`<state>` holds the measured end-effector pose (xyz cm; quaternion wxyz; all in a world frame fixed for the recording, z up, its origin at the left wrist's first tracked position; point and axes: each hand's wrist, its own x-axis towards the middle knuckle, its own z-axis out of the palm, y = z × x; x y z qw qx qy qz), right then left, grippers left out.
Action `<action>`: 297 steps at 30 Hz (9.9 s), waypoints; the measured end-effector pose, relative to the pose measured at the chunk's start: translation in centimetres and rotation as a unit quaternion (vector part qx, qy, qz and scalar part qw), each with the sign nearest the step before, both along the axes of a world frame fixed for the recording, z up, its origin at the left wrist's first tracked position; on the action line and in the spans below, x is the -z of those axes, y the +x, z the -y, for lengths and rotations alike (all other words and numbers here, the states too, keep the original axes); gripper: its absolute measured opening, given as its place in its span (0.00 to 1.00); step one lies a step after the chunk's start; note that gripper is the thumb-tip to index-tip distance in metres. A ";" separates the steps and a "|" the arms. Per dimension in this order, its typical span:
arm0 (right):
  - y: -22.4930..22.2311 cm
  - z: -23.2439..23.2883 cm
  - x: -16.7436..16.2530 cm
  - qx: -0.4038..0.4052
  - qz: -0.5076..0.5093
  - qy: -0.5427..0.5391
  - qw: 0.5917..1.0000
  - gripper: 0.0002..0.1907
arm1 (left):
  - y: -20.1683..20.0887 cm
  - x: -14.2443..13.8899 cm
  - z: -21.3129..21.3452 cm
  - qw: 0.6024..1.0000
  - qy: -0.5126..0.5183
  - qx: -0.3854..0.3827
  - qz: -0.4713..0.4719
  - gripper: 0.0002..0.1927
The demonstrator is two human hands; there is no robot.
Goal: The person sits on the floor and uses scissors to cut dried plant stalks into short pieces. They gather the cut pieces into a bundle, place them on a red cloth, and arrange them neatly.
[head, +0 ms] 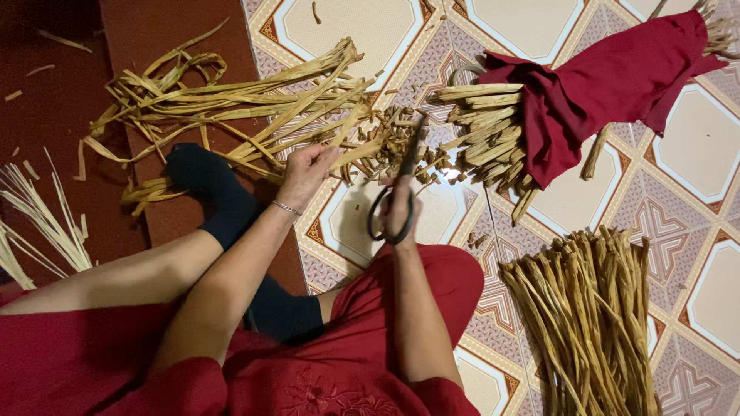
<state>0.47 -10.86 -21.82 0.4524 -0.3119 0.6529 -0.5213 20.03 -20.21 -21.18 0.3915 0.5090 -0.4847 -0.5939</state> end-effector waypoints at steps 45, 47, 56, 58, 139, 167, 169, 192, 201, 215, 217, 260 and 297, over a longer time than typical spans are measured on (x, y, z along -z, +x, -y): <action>-1.8 -1.2 -0.9 -0.241 0.036 -0.046 0.969 0.45 | 2.3 -0.5 0.6 0.992 -0.026 0.112 0.053 0.11; -1.9 -1.4 -0.5 -0.238 0.036 -0.039 0.970 0.44 | 2.5 -0.4 0.7 0.990 -0.041 0.122 0.048 0.10; -1.6 -2.1 2.1 -0.188 -0.063 -0.045 0.979 0.36 | 2.6 0.1 0.6 0.987 -0.074 0.137 0.045 0.10; -1.5 -2.0 1.9 -0.166 -0.097 -0.074 0.978 0.36 | 2.8 -0.4 0.3 0.989 -0.047 0.136 0.024 0.11; -3.5 0.3 1.2 -0.006 0.097 0.038 0.995 0.48 | -1.6 0.1 7.4 0.954 -0.083 -0.100 0.271 0.12; -2.1 0.2 1.8 -0.119 0.018 0.056 0.991 0.38 | -0.4 0.0 2.8 0.988 -0.051 0.052 0.133 0.11; -2.2 0.0 1.8 -0.121 0.008 0.045 0.992 0.36 | -0.4 0.0 2.4 0.987 -0.070 0.058 0.131 0.12; -1.9 -0.4 1.1 -0.048 -0.077 0.004 0.996 0.37 | -0.6 -0.7 0.9 0.991 -0.038 0.036 0.125 0.10; -2.6 0.5 1.6 -0.030 0.015 0.054 0.998 0.37 | -0.3 -0.6 8.7 0.957 -0.113 -0.165 0.212 0.12; -2.2 3.4 0.4 -0.063 -0.035 0.073 0.995 0.37 | -2.0 -1.6 14.4 0.871 -0.210 -0.124 0.426 0.10; -2.4 3.3 0.1 -0.071 -0.043 0.084 0.993 0.38 | -2.0 -1.7 14.1 0.870 -0.253 -0.123 0.405 0.09; -2.1 -0.9 -0.3 -0.024 -0.074 -0.049 0.996 0.38 | -0.6 -0.7 1.5 0.997 0.046 -0.011 0.056 0.15; -3.4 1.5 0.3 -0.028 0.048 0.040 0.998 0.38 | 0.3 -2.1 9.9 0.835 -0.141 0.089 0.525 0.16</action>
